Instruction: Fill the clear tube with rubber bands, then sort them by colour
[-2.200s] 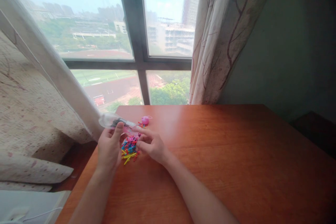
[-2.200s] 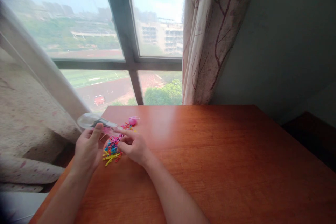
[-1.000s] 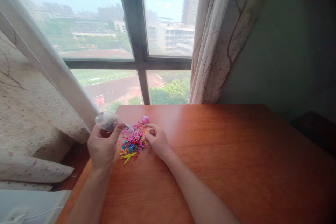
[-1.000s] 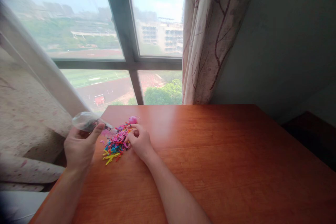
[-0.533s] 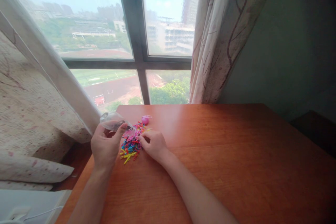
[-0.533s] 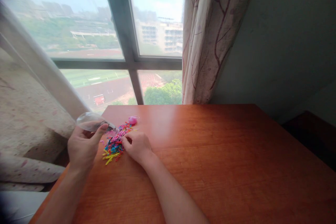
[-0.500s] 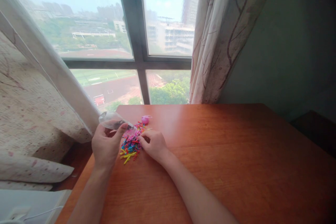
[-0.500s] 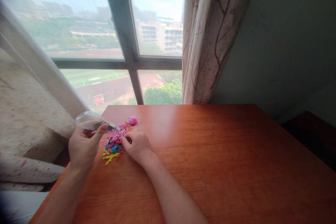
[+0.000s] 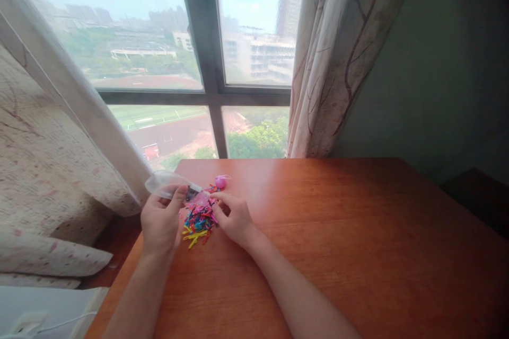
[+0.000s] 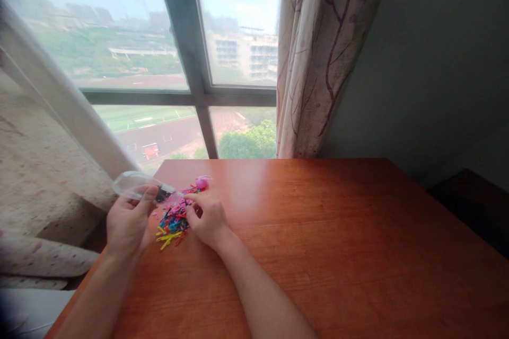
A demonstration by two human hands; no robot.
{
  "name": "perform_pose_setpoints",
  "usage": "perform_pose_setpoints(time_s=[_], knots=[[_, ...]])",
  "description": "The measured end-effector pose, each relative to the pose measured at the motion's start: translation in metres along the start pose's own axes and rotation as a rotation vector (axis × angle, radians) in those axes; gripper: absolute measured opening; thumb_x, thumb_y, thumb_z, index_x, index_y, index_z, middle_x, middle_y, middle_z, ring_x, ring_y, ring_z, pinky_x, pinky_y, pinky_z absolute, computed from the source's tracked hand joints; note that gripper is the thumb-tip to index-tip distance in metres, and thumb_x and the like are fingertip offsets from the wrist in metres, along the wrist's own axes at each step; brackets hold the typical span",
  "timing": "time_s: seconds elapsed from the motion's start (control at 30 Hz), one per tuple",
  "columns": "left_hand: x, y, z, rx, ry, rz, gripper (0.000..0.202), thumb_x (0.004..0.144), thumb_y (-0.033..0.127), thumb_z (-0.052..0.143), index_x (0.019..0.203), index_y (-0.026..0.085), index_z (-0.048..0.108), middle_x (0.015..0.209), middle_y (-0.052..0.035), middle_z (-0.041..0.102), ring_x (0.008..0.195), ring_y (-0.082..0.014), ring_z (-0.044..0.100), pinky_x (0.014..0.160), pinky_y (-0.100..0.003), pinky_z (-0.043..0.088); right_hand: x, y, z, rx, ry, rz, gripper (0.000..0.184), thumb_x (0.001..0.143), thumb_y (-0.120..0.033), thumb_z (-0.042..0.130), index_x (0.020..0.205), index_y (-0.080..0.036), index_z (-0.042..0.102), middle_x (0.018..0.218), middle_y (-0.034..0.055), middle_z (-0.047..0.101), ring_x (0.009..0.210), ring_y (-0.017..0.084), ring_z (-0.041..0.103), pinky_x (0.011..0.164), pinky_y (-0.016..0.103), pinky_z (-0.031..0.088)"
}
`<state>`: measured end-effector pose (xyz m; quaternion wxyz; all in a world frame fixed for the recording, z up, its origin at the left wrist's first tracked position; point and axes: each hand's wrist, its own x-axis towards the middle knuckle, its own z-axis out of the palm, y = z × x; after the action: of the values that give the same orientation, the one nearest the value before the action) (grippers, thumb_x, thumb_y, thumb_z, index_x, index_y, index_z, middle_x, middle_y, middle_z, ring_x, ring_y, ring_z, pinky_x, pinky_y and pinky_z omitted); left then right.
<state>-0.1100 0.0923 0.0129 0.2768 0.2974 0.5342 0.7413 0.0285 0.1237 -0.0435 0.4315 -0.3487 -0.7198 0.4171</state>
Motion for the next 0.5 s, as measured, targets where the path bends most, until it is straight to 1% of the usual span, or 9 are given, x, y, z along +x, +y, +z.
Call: perform_pose_setpoints(time_s=[0.07, 0.13, 0.27, 0.33, 0.4, 0.47, 0.5], knots=[[0.0012, 0.0005, -0.0003, -0.06, -0.002, -0.069, 0.041, 0.052, 0.039, 0.089, 0.078, 0.016, 0.066, 0.07, 0.0034, 0.066, 0.061, -0.011, 0.06, 0.059, -0.022, 0.051, -0.0012, -0.001, 0.0003, 0.054, -0.028, -0.02, 0.036, 0.086, -0.025, 0.056, 0.12, -0.02, 0.067, 0.067, -0.0029, 0.059, 0.056, 0.01, 0.049, 0.059, 0.021, 0.042], [0.0025, 0.001, -0.0018, -0.102, -0.007, -0.135, 0.042, 0.053, 0.039, 0.089, 0.079, 0.016, 0.065, 0.074, 0.0038, 0.067, 0.061, -0.0092, 0.06, 0.057, -0.019, 0.049, -0.0023, -0.0026, 0.0002, 0.109, -0.077, -0.033, 0.044, 0.086, -0.023, 0.055, 0.129, -0.021, 0.062, 0.065, -0.0049, 0.054, 0.053, 0.009, 0.046, 0.055, 0.02, 0.04], [0.0039, 0.0006, -0.0055, -0.149, -0.026, -0.257, 0.042, 0.055, 0.043, 0.089, 0.078, 0.016, 0.065, 0.074, 0.0023, 0.068, 0.06, -0.0083, 0.059, 0.056, -0.017, 0.049, -0.0046, -0.0063, -0.0001, 0.19, -0.172, -0.029, 0.058, 0.082, -0.021, 0.057, 0.14, -0.023, 0.049, 0.066, -0.0069, 0.052, 0.052, 0.008, 0.045, 0.053, 0.019, 0.039], [0.0031, -0.0013, -0.0058, -0.144, -0.072, -0.299, 0.044, 0.054, 0.044, 0.089, 0.077, 0.015, 0.065, 0.075, 0.0006, 0.068, 0.062, -0.0097, 0.06, 0.055, -0.018, 0.05, -0.0058, -0.0075, 0.0005, 0.206, -0.209, -0.049, 0.065, 0.08, -0.018, 0.058, 0.143, -0.024, 0.043, 0.066, -0.0076, 0.051, 0.051, 0.008, 0.045, 0.052, 0.019, 0.039], [0.001, -0.004, -0.0048, -0.113, -0.158, -0.336, 0.046, 0.052, 0.044, 0.09, 0.078, 0.014, 0.066, 0.075, -0.0004, 0.069, 0.064, -0.0112, 0.061, 0.056, -0.018, 0.051, -0.0066, -0.0079, 0.0016, 0.2, -0.245, -0.065, 0.071, 0.079, -0.016, 0.059, 0.146, -0.027, 0.037, 0.065, -0.0082, 0.05, 0.052, 0.009, 0.046, 0.051, 0.019, 0.039], [-0.0019, -0.0068, -0.0027, -0.053, -0.247, -0.359, 0.046, 0.054, 0.044, 0.089, 0.08, 0.013, 0.067, 0.075, -0.0012, 0.069, 0.063, -0.0127, 0.062, 0.056, -0.02, 0.051, -0.0066, -0.0081, 0.0026, 0.168, -0.272, -0.05, 0.074, 0.079, -0.014, 0.058, 0.148, -0.029, 0.034, 0.064, -0.0084, 0.048, 0.052, 0.01, 0.047, 0.051, 0.019, 0.038], [-0.0033, -0.008, -0.0016, -0.02, -0.27, -0.361, 0.046, 0.055, 0.045, 0.088, 0.081, 0.013, 0.067, 0.074, -0.0017, 0.069, 0.062, -0.0133, 0.062, 0.056, -0.021, 0.051, -0.0063, -0.0082, 0.0029, 0.149, -0.279, -0.034, 0.074, 0.08, -0.014, 0.058, 0.148, -0.029, 0.034, 0.063, -0.0083, 0.048, 0.052, 0.01, 0.047, 0.05, 0.019, 0.038]])
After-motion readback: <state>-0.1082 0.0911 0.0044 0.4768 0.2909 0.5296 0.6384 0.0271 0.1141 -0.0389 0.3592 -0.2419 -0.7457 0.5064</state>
